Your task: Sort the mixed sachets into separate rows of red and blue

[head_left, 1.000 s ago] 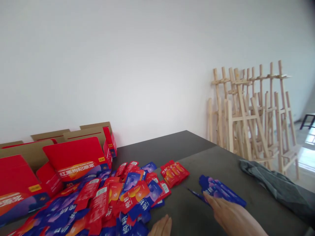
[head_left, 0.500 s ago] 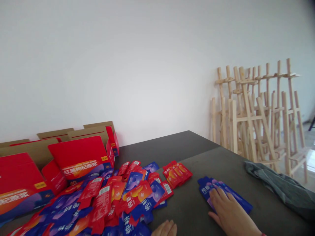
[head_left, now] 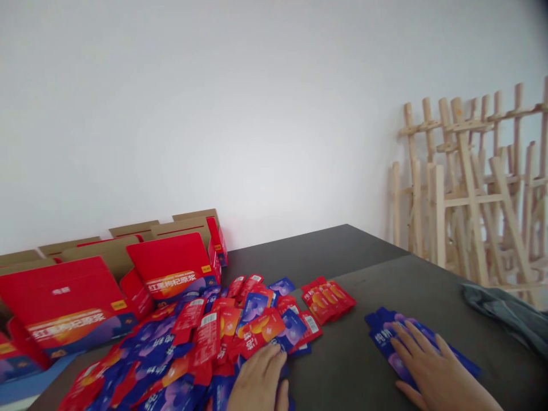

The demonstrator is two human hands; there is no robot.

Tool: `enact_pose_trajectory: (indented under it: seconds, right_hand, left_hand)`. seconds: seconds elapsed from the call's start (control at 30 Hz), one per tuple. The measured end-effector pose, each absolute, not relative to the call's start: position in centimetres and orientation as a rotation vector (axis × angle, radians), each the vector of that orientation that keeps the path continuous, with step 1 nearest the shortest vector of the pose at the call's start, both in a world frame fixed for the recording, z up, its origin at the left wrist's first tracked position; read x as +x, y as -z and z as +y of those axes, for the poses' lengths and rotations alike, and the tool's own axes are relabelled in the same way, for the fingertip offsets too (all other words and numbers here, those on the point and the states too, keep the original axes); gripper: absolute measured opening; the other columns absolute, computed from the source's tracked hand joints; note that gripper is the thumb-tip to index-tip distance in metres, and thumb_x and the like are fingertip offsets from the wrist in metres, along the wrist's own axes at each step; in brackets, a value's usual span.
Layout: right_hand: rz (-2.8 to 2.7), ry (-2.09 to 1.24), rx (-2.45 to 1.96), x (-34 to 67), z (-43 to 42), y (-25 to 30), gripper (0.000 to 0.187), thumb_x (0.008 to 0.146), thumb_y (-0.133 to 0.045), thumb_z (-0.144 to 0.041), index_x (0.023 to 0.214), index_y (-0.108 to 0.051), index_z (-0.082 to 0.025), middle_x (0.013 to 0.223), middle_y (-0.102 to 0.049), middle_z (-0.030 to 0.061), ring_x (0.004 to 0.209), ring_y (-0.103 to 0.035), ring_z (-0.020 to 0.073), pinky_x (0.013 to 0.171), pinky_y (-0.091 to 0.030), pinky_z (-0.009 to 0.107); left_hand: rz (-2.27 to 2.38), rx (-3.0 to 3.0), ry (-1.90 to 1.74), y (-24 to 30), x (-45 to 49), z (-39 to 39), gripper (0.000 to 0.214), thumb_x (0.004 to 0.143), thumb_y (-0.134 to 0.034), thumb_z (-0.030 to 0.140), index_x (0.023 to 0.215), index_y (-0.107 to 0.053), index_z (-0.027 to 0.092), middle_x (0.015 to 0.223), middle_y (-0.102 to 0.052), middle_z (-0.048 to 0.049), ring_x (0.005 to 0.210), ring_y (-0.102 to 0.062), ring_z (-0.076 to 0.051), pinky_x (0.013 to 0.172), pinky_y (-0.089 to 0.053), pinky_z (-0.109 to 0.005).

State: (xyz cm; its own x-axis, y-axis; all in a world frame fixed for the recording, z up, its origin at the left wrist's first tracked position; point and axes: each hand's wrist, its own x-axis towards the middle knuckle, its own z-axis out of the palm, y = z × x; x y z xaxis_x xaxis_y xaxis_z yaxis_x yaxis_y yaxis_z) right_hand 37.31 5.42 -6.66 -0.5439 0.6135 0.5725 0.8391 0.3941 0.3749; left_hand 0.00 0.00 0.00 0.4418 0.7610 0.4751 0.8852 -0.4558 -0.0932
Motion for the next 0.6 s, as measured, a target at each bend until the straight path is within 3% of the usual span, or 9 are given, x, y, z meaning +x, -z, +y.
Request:
enact_pose_trajectory:
  seconds: [0.07, 0.17, 0.27, 0.43, 0.6]
  right_hand:
    - [-2.35, 0.832, -1.209, 34.4, 5.5, 4.9, 0.049, 0.073, -0.06, -0.038, 0.115, -0.066, -0.014, 0.128, -0.058, 0.0214, 0.118, -0.049, 0.0442, 0.089, -0.039, 0.064]
    - [-2.549, 0.49, -1.077, 27.8, 5.4, 1.9, 0.057, 0.076, -0.054, -0.024, 0.132, -0.053, -0.02, 0.139, -0.052, 0.0109, 0.121, -0.051, 0.031, 0.096, -0.042, 0.051]
    - [-2.624, 0.148, -1.056, 21.2, 5.8, -0.7, 0.063, 0.074, -0.047, -0.013, 0.137, -0.047, -0.018, 0.145, -0.045, 0.0081, 0.13, -0.042, 0.0262, 0.107, -0.033, 0.047]
    - [-2.54, -0.089, -1.1, 16.3, 7.0, -2.2, 0.057, 0.082, -0.04, -0.012, 0.139, -0.045, -0.012, 0.145, -0.045, 0.0108, 0.133, -0.039, 0.0243, 0.112, -0.025, 0.043]
    - [-2.525, -0.1, -0.98, 16.4, 7.2, -2.2, 0.058, 0.081, -0.044, -0.014, 0.138, -0.045, -0.013, 0.145, -0.045, 0.0096, 0.134, -0.037, 0.0213, 0.114, -0.022, 0.039]
  left_hand:
    - [-1.629, -2.281, 0.441, -1.4, -0.6, 0.4, 0.047, 0.08, -0.053, 0.021, 0.127, -0.056, 0.021, 0.128, -0.062, -0.0077, 0.114, -0.061, -0.024, 0.095, -0.052, -0.038]
    - [-1.922, -2.155, 0.287, -2.5, 0.3, 1.1, 0.062, 0.073, -0.054, 0.017, 0.134, -0.05, 0.014, 0.138, -0.053, -0.0122, 0.127, -0.049, -0.03, 0.106, -0.041, -0.049]
    - [-2.021, -2.107, 0.22, -2.5, 1.4, 1.9, 0.064, 0.071, -0.051, 0.012, 0.135, -0.049, 0.011, 0.141, -0.05, -0.0136, 0.132, -0.043, -0.03, 0.111, -0.033, -0.049]
    - [-2.041, -2.053, 0.175, -2.3, 0.8, 2.9, 0.057, 0.077, -0.039, 0.002, 0.131, -0.053, 0.012, 0.131, -0.059, -0.0124, 0.123, -0.053, -0.024, 0.108, -0.036, -0.043]
    - [-1.983, -2.073, 0.057, -3.2, 0.8, 3.2, 0.046, 0.083, -0.033, -0.002, 0.116, -0.062, 0.011, 0.109, -0.069, -0.0146, 0.1, -0.066, -0.024, 0.092, -0.048, -0.041]
